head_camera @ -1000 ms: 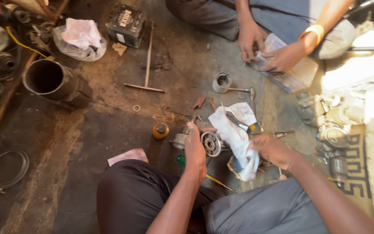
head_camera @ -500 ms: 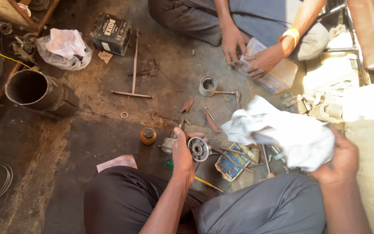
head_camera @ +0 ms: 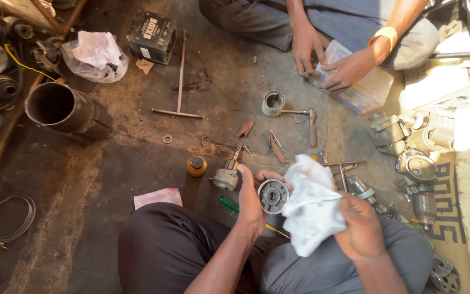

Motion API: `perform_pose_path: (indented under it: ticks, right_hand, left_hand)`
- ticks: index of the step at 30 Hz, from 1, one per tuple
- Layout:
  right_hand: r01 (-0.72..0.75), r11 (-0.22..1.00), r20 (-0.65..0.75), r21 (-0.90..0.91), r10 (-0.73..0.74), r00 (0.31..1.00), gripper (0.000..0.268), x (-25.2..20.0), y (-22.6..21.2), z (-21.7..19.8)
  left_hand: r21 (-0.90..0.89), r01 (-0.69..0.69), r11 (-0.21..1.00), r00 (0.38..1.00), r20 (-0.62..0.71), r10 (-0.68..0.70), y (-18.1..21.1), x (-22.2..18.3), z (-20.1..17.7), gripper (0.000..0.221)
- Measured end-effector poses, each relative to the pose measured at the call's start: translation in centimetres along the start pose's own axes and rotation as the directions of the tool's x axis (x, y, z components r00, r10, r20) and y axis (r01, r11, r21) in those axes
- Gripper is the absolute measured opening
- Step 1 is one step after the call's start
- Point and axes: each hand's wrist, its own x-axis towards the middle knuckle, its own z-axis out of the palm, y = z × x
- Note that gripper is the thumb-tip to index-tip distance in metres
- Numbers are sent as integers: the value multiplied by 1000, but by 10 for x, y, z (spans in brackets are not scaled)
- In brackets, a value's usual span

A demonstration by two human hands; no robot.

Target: The person disassembles a small electric motor, removes the rotor, and cleans the stator housing with a white cloth. They then use a screwdriver to scrape the interior of the stator and wipe it again. The person sits on the floor in a workshop environment.

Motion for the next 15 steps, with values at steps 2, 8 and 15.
perform_pose_path:
  ticks: [2,8,15]
  right_hand:
    - [129,969,80,-209,-115,990,33,-4,6,12]
    - [680,42,615,-732,-388,686,31,-4,-10,77]
    - [620,-29,589,-784,-349,728,31,-8,-12,109]
  left_hand:
    - [44,-5,999,1000,22,4,-2,0,1,92]
    - [-26,63,998,997,-50,-64,-9,-3,8,92]
    - [7,118,993,975,-192,-114,-10,-5,7,71]
